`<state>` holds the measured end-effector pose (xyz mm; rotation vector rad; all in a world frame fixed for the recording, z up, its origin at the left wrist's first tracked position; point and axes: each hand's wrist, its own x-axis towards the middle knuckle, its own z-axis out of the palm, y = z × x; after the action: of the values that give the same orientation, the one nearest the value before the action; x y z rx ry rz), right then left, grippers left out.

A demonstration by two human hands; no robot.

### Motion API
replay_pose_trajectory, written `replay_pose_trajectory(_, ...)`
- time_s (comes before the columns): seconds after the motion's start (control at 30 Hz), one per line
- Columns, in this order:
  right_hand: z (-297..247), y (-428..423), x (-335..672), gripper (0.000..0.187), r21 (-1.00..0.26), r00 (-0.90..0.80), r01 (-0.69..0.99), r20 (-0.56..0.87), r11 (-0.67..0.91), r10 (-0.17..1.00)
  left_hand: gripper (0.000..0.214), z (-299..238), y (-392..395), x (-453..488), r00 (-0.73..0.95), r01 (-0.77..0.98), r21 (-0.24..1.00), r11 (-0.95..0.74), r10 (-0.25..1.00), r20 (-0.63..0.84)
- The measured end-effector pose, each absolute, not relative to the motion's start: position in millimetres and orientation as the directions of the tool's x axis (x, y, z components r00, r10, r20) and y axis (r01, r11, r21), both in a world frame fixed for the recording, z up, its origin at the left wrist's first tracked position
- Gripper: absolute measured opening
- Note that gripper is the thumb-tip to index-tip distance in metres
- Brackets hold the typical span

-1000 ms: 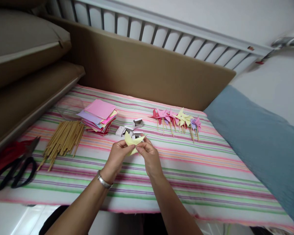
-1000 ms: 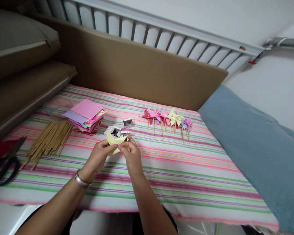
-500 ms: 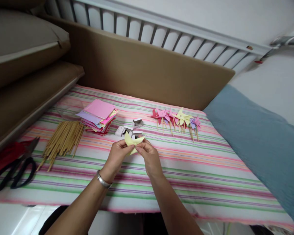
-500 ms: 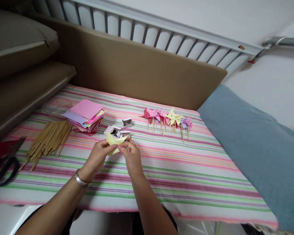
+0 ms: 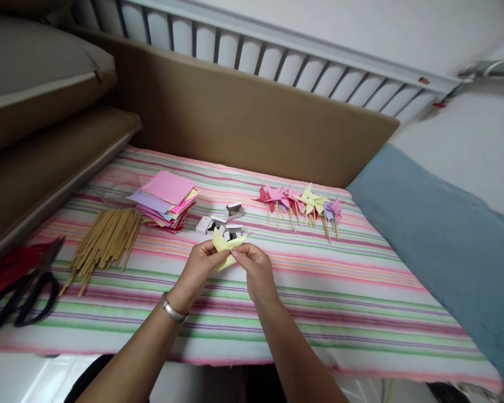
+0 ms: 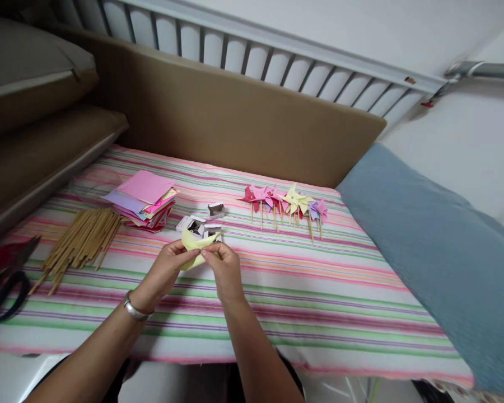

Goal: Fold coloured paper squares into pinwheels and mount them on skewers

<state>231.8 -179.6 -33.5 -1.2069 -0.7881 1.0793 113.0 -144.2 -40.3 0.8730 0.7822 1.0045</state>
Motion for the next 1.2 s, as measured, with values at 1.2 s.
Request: replay_pose_trajectory(1.2,-32.9,-181.0,232.0,0.01,-0.979,0.344,-0.198,-0.033,0.038,0.939,0.026,-40.4,-145.8,113.2,0.378,-0.417,0.837,0.353,0.905,-0.193)
